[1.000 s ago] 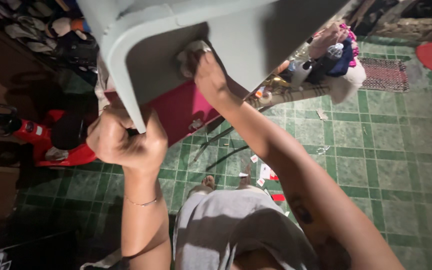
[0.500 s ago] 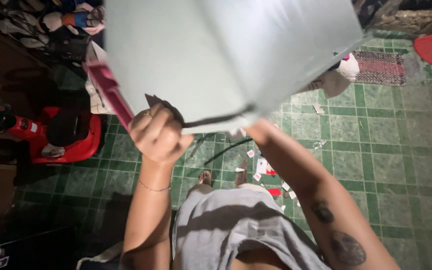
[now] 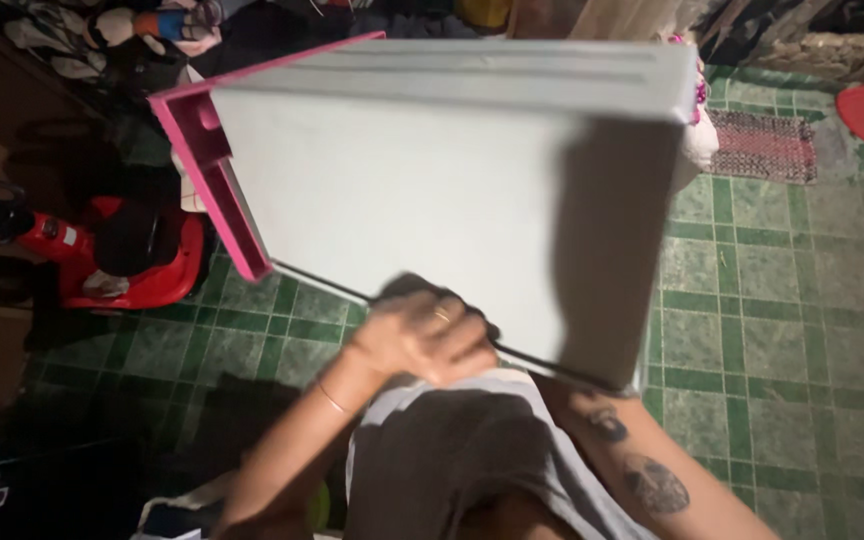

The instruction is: The person empties a light green plastic storage bin, removes small items like hair ties and rings, and places them on a nearby table. They then wipe the inside of the bin with a cloth and place a folded white cloth inside.

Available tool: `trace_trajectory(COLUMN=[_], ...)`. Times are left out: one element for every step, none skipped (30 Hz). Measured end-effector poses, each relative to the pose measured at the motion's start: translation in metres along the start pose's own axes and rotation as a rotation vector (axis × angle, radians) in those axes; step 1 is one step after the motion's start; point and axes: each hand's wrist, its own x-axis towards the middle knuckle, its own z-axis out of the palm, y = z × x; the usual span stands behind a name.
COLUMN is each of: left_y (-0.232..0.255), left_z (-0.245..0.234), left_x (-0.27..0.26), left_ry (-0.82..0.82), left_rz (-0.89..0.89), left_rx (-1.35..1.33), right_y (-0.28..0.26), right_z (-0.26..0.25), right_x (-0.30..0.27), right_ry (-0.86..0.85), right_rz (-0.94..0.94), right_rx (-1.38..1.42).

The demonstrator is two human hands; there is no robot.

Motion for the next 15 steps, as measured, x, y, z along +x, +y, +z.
trace_trajectory(left_y=[0.002, 0.005, 0.006, 0.004, -0.001, -0.009, -0.017, -0.027, -0.043, -0.059, -0.075, -0.099, -0.124, -0.153, -0.184], left_z=[-0.005, -0.013, -0.020, -0.025, -0.027, -0.025, -0.028, -0.034, -0.030, -0.026, -0.029, -0.032, -0.039, -0.048, -0.056], left_x=[0.009, 0.019, 0.027, 0.034, 0.038, 0.042, 0.042, 0.036, 0.029, 0.019, 0.004, -0.015, -0.037, -0.062, -0.087], left_ry=[-0.030, -0.058, -0.086, -0.101, -0.116, -0.124, -0.115, -0.106, -0.098, -0.092, 0.034, 0.105, 0.076, 0.045, 0.116], left_rz=[-0.033, -0.066, -0.099, -0.136, -0.172, -0.198, -0.261, -0.329, -0.456, -0.583, -0.697, -0.604, -0.811, -1.017, -0.993], left_rx=[-0.025, -0.050, -0.076, -0.059, -0.042, -0.013, -0.040, -0.070, 0.043, 0.152, 0.049, 0.293, 0.317, 0.339, 0.263], right_y=[-0.003, -0.003, -0.004, -0.001, 0.003, 0.002, 0.001, 0.002, 0.004, 0.007, 0.009, 0.011, 0.012, 0.013, 0.013], right_z=[0.000, 0.001, 0.002, 0.005, 0.009, 0.014, 0.020, 0.026, 0.030, 0.034, 0.035, 0.035, 0.034, 0.034, 0.035], right_x=[-0.001, -0.003, -0.003, 0.000, 0.005, 0.015, 0.026, 0.038, 0.048, 0.056, 0.064, 0.071, 0.078, 0.086, 0.093], right_ry=[-0.001, -0.001, -0.005, -0.010, -0.017, -0.037, -0.061, -0.080, -0.102, -0.127, -0.150, -0.165, -0.167, -0.162, -0.156], right_rz=[0.006, 0.012, 0.014, 0.024, 0.033, 0.024, 0.012, 0.002, -0.005, -0.015, -0.029, -0.039, -0.050, -0.063, -0.082], right_rx=[0.009, 0.013, 0.017, 0.017, 0.015, 0.009, -0.008, -0.033, -0.049, -0.077, -0.103, -0.124, -0.143, -0.156, -0.167])
